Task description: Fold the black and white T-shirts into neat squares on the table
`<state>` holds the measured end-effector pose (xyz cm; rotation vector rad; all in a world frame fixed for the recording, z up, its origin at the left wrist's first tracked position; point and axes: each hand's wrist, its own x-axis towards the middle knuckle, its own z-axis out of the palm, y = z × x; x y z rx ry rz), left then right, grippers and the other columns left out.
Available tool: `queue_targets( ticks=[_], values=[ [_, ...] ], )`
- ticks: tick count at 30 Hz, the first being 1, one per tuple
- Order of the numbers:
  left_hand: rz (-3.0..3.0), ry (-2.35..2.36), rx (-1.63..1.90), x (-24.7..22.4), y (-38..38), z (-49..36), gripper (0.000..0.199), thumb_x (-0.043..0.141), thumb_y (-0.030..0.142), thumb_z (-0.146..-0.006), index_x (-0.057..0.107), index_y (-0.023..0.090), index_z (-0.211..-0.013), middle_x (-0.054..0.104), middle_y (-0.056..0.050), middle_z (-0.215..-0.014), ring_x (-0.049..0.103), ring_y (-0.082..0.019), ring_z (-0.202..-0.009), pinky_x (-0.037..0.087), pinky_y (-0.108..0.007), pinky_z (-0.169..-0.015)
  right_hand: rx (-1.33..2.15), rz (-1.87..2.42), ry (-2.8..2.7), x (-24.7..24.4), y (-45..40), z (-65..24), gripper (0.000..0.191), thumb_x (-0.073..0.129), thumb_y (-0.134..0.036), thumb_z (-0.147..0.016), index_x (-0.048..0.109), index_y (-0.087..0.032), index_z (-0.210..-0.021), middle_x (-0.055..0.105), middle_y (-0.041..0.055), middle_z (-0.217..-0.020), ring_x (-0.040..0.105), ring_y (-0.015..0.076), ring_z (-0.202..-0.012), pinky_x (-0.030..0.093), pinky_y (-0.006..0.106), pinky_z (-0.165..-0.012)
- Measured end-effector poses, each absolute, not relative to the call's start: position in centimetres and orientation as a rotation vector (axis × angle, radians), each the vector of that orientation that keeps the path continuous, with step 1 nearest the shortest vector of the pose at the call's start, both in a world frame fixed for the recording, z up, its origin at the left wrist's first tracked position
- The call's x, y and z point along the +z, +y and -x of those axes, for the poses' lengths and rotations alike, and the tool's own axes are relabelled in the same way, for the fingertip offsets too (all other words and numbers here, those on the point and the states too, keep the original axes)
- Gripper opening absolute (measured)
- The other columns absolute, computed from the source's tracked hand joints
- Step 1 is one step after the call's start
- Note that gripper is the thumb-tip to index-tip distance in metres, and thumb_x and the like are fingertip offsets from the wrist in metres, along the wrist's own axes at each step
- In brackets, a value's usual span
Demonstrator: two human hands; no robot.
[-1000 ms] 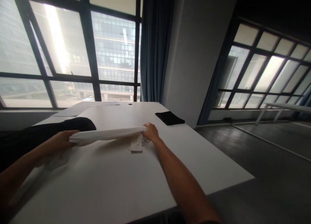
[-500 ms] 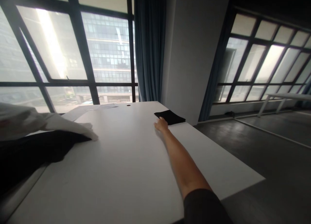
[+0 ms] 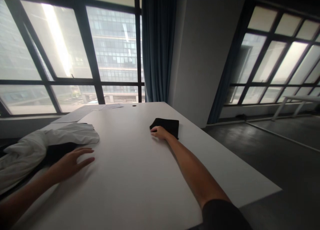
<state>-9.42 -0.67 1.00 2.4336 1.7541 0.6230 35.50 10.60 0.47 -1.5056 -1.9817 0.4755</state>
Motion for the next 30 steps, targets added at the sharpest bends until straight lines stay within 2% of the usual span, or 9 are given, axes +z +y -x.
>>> queue_targets(
  ticks=[4,8,12,15,19,21,24,27,30],
  values=[
    [-2.483,1.592,0.54,0.3,-1.6,4.3,0.061,0.049,0.065,-0.083,0.067,0.021,-0.121,0.065,-0.011,-0.131,0.061,-0.032,-0.117,0.046,-0.045,-0.102,0.59,1.373,-2.171,0.3,8.3,-30.6,0.059,0.074,-0.046,-0.077,0.063,-0.021,-0.129,0.066,0.0065,-0.129,0.057,0.0247,-0.121,0.041,0.037,-0.107],
    [-2.553,1.589,0.561,0.0,-1.8,2.5,0.051,0.057,0.051,-0.083,0.066,0.022,-0.124,0.067,-0.011,-0.123,0.059,-0.032,-0.115,0.046,-0.045,-0.1,0.636,1.331,-2.403,0.3,4.4,-27.7,0.071,0.08,-0.052,-0.069,0.062,-0.025,-0.132,0.061,0.0083,-0.136,0.057,0.0274,-0.122,0.044,0.036,-0.105],
    [-2.583,1.494,0.545,0.4,-1.9,3.1,0.033,0.05,0.044,-0.089,0.073,0.023,-0.098,0.07,-0.008,-0.103,0.066,-0.026,-0.095,0.05,-0.037,-0.086,0.376,1.343,-2.503,0.7,1.6,-26.0,0.042,0.073,-0.043,-0.079,0.071,-0.024,-0.116,0.062,0.0088,-0.131,0.061,0.0264,-0.116,0.046,0.035,-0.1],
    [-2.484,1.411,0.724,1.2,-1.9,3.5,0.038,0.045,0.049,-0.092,0.07,0.021,-0.084,0.071,-0.005,-0.084,0.066,-0.022,-0.079,0.05,-0.034,-0.077,0.232,1.374,-2.332,1.3,1.4,-25.4,0.018,0.062,-0.033,-0.088,0.075,-0.025,-0.099,0.071,0.0051,-0.111,0.065,0.0224,-0.101,0.048,0.033,-0.092],
    [-1.972,1.399,1.126,2.2,-1.5,3.9,0.05,0.042,0.064,-0.088,0.063,0.018,-0.086,0.07,-0.004,-0.075,0.066,-0.02,-0.063,0.053,-0.032,-0.062,0.542,1.298,-1.937,1.5,2.9,-25.4,0.033,0.051,-0.046,-0.093,0.073,-0.021,-0.094,0.074,0.0034,-0.086,0.066,0.0211,-0.083,0.052,0.031,-0.078],
    [-1.816,1.354,1.261,2.0,-1.5,4.1,0.053,0.046,0.066,-0.085,0.061,0.017,-0.1,0.072,-0.009,-0.097,0.071,-0.023,-0.073,0.056,-0.036,-0.066,0.742,1.337,-1.687,1.1,4.0,-25.7,0.043,0.045,-0.051,-0.094,0.071,-0.017,-0.097,0.073,0.0055,-0.082,0.067,0.0223,-0.079,0.053,0.032,-0.071],
    [-2.016,1.386,1.132,0.7,-2.0,4.2,0.064,0.061,0.059,-0.078,0.055,0.018,-0.126,0.061,-0.017,-0.133,0.065,-0.032,-0.111,0.054,-0.046,-0.089,0.765,1.499,-1.371,0.4,5.2,-26.8,0.043,0.04,-0.043,-0.095,0.068,-0.014,-0.109,0.073,0.0115,-0.095,0.068,0.0255,-0.091,0.055,0.034,-0.076],
    [-2.301,1.483,0.747,-1.0,-2.8,3.7,0.074,0.07,0.053,-0.074,0.052,0.022,-0.138,0.052,-0.016,-0.145,0.048,-0.037,-0.133,0.04,-0.053,-0.108,0.426,1.528,-1.41,0.5,4.8,-28.1,0.043,0.048,-0.038,-0.091,0.062,-0.016,-0.126,0.066,0.0154,-0.123,0.062,0.0274,-0.112,0.051,0.039,-0.094],
    [-2.374,1.51,0.579,-1.5,-3.2,2.8,0.065,0.068,0.044,-0.076,0.056,0.024,-0.136,0.055,-0.012,-0.143,0.046,-0.036,-0.134,0.036,-0.052,-0.111,0.171,1.32,-1.907,1.0,3.2,-28.3,0.044,0.062,-0.04,-0.085,0.064,-0.022,-0.125,0.06,0.0117,-0.133,0.057,0.0265,-0.121,0.043,0.04,-0.105]
  ],
)
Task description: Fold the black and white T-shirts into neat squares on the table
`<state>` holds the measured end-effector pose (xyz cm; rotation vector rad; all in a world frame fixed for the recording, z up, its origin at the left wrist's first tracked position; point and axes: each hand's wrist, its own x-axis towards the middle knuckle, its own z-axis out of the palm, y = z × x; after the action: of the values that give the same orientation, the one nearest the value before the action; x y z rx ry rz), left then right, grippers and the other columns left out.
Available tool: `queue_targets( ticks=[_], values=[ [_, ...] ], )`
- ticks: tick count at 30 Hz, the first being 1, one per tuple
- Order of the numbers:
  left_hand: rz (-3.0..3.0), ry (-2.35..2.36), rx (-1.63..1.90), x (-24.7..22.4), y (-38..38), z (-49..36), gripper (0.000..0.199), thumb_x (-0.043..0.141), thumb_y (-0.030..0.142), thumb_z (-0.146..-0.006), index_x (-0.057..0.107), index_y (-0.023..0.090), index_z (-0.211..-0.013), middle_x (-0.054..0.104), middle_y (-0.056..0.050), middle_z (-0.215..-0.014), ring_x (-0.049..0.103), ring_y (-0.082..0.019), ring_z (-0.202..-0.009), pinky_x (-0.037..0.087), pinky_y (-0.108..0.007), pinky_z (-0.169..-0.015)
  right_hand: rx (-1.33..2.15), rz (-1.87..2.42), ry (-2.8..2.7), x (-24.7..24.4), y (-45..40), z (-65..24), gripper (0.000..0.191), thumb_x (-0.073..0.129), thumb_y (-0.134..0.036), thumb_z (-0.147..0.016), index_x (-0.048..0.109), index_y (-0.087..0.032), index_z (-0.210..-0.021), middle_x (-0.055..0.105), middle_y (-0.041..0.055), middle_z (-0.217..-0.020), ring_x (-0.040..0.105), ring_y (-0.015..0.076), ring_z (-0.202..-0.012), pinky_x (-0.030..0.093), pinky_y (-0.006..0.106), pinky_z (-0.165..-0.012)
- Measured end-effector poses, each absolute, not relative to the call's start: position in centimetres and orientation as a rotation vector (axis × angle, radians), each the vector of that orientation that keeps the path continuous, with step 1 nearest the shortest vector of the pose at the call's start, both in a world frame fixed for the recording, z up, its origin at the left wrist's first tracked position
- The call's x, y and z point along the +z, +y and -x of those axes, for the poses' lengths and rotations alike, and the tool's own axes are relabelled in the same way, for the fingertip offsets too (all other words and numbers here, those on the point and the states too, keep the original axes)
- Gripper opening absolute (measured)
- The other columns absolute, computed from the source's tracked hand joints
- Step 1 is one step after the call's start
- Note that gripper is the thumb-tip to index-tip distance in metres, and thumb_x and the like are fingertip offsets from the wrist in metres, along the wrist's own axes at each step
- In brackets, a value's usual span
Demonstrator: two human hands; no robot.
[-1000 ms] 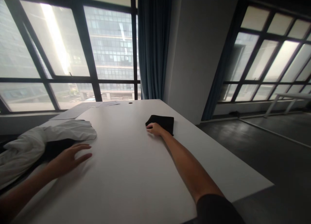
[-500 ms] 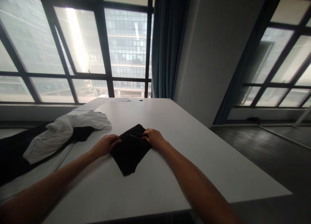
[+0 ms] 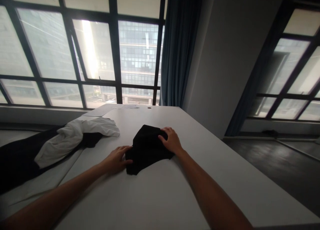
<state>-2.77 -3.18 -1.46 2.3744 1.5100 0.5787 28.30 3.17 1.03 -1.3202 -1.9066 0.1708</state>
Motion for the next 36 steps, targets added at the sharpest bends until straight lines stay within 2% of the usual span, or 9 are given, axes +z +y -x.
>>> queue_targets(
  ticks=[4,9,15,17,21,25,29,32,36],
  values=[
    [-2.346,1.303,0.556,-0.2,-3.1,2.7,0.05,0.058,0.021,-0.073,0.068,0.023,-0.122,0.067,-0.009,-0.12,0.064,-0.025,-0.103,0.051,-0.038,-0.094,0.174,1.231,-2.422,1.6,1.6,-27.4,0.038,0.076,-0.032,-0.073,0.074,-0.025,-0.109,0.067,0.0075,-0.121,0.063,0.0267,-0.109,0.047,0.038,-0.098],
    [-2.338,1.208,0.533,2.2,-1.5,6.9,0.059,0.048,0.01,-0.058,0.074,0.021,-0.11,0.07,-0.003,-0.085,0.065,-0.02,-0.076,0.054,-0.03,-0.071,0.483,1.309,-2.217,2.5,3.0,-29.3,0.021,0.066,-0.026,-0.079,0.075,-0.021,-0.096,0.075,0.0037,-0.095,0.068,0.0228,-0.089,0.052,0.033,-0.083],
    [-2.439,1.815,1.133,2.2,0.3,10.3,0.044,0.042,0.019,-0.08,0.071,0.016,-0.113,0.067,-0.012,-0.122,0.061,-0.027,-0.11,0.045,-0.043,-0.101,0.111,1.682,-1.667,1.9,4.7,-31.9,0.034,0.056,-0.027,-0.087,0.068,-0.019,-0.118,0.072,0.0102,-0.112,0.067,0.0241,-0.1,0.049,0.037,-0.092],
    [-2.525,1.794,1.053,1.0,0.1,9.1,0.042,0.043,0.033,-0.089,0.067,0.019,-0.121,0.063,-0.012,-0.131,0.056,-0.03,-0.12,0.041,-0.046,-0.105,0.059,1.649,-1.716,1.3,4.7,-31.4,0.036,0.053,-0.03,-0.09,0.065,-0.02,-0.123,0.069,0.0105,-0.12,0.065,0.0228,-0.107,0.047,0.037,-0.098],
    [-2.556,1.696,0.665,-1.3,-0.5,6.2,0.063,0.052,0.049,-0.087,0.05,0.02,-0.143,0.053,-0.012,-0.146,0.047,-0.032,-0.133,0.035,-0.048,-0.11,0.067,1.526,-2.031,0.1,4.3,-30.0,0.047,0.061,-0.037,-0.088,0.062,-0.02,-0.131,0.061,0.0111,-0.134,0.056,0.0247,-0.124,0.041,0.037,-0.107],
    [-2.582,1.758,0.492,-1.6,-0.6,5.5,0.061,0.049,0.041,-0.088,0.048,0.02,-0.146,0.064,-0.014,-0.131,0.056,-0.034,-0.121,0.039,-0.049,-0.103,0.11,1.605,-2.226,-0.7,4.5,-30.3,0.036,0.064,-0.028,-0.084,0.07,-0.024,-0.119,0.068,0.0078,-0.122,0.063,0.0237,-0.112,0.045,0.034,-0.098],
    [-2.599,1.784,0.414,-0.5,-0.2,6.5,0.037,0.05,0.033,-0.087,0.072,0.025,-0.116,0.073,-0.01,-0.107,0.065,-0.031,-0.104,0.045,-0.042,-0.091,0.151,1.602,-2.057,-0.1,5.3,-32.2,0.02,0.063,-0.031,-0.084,0.076,-0.024,-0.097,0.075,0.0041,-0.101,0.067,0.023,-0.098,0.048,0.033,-0.089],
    [-2.621,1.821,0.388,0.5,0.0,7.8,0.027,0.05,0.03,-0.086,0.075,0.023,-0.094,0.074,-0.01,-0.101,0.068,-0.031,-0.096,0.047,-0.04,-0.085,0.206,1.637,-1.844,0.7,5.8,-34.8,0.024,0.062,-0.038,-0.083,0.075,-0.019,-0.088,0.075,0.0066,-0.087,0.068,0.0255,-0.087,0.051,0.036,-0.081],
    [-2.496,2.064,0.509,2.2,-0.1,10.9,0.026,0.049,0.025,-0.083,0.071,0.02,-0.097,0.072,-0.01,-0.106,0.068,-0.031,-0.097,0.048,-0.04,-0.083,0.149,1.879,-1.465,0.2,5.9,-39.7,0.029,0.055,-0.037,-0.085,0.072,-0.015,-0.094,0.073,0.0146,-0.09,0.068,0.0323,-0.09,0.052,0.044,-0.08]
  ],
)
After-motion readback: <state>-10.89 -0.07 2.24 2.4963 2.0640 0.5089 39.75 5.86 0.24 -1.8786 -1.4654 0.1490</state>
